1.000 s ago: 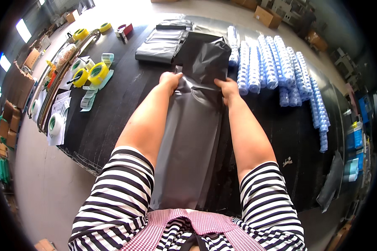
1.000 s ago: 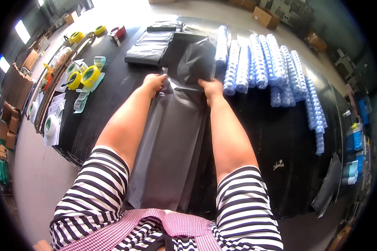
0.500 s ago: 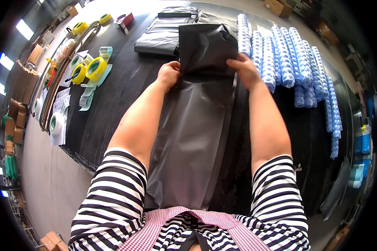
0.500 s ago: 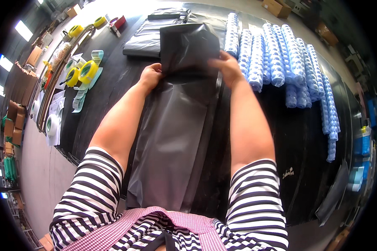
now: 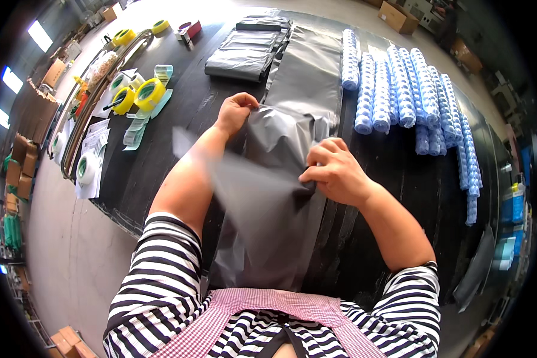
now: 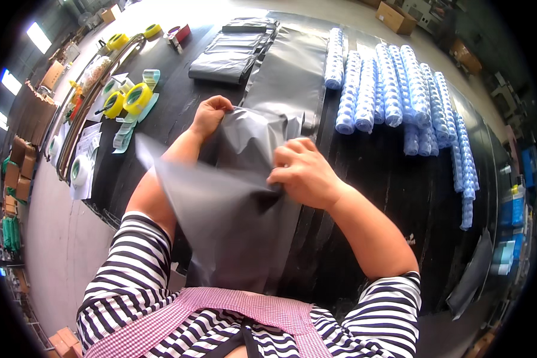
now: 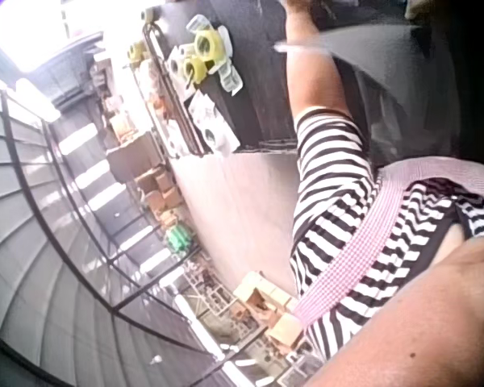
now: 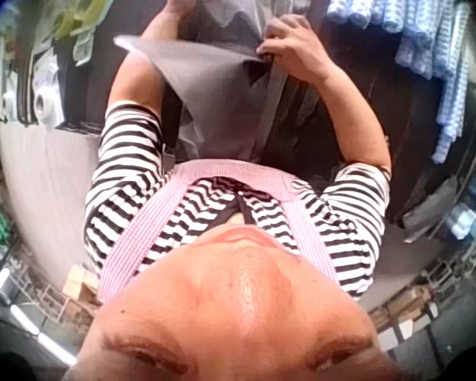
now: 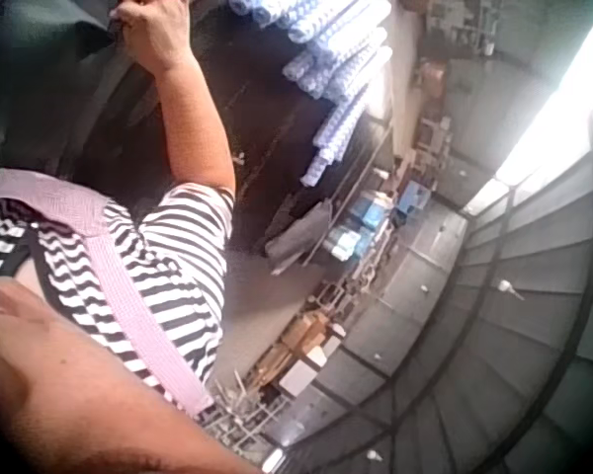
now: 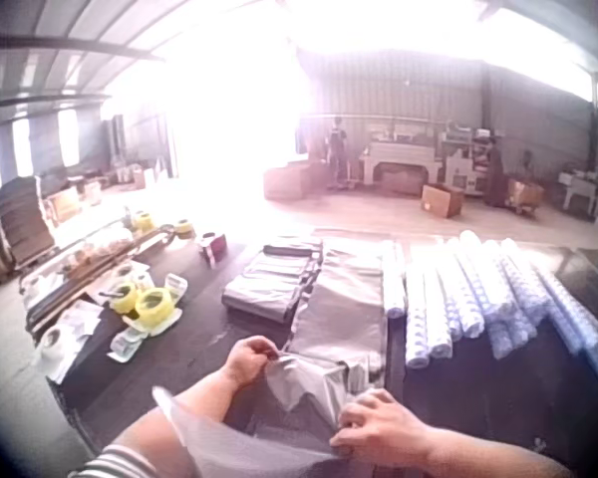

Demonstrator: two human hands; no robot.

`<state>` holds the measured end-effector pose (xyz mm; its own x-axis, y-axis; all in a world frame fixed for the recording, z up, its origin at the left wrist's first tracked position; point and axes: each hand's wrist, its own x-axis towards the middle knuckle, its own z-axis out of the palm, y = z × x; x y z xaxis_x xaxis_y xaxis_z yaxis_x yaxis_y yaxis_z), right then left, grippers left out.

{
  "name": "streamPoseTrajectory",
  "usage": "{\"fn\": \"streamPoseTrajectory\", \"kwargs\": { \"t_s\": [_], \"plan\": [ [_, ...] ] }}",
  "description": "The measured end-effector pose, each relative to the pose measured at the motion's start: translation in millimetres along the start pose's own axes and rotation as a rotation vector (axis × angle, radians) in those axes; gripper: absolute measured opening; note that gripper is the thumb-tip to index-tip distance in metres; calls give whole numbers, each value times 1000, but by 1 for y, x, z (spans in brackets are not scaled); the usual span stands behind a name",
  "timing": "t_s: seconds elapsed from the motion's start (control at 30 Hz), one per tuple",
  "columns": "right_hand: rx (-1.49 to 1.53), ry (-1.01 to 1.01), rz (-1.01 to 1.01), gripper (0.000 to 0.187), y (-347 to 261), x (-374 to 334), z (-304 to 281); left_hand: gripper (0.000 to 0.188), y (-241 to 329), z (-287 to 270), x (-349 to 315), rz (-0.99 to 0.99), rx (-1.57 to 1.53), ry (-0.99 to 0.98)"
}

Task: The person places blue foam rollers into gray plastic bags, folds the bags over by hand, and applies adhesive tape from a dispenser to seal the packages one at a time.

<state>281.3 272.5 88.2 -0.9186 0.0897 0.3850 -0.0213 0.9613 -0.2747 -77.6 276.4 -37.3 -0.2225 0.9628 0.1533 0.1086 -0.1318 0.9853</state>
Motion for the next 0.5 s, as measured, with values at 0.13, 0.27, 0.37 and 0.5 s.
{"fn": "streamPoseTrajectory", "kwargs": {
  "t_s": [0.13, 0.27, 0.37, 0.5],
  "plan": [
    [-23, 462, 442, 52, -32, -30, 35, 37, 46, 31, -28, -344, 64, 188],
    [35, 634, 671, 48, -45, -38, 54, 40, 86, 28, -84, -649, 30, 59],
    [254, 556, 833, 26, -34, -31, 57, 43, 75, 35, -102, -555, -310, 96],
    [116, 583, 748, 24, -32, -23, 56, 54, 106, 45, -105, -275, -261, -52]
  ]
}}
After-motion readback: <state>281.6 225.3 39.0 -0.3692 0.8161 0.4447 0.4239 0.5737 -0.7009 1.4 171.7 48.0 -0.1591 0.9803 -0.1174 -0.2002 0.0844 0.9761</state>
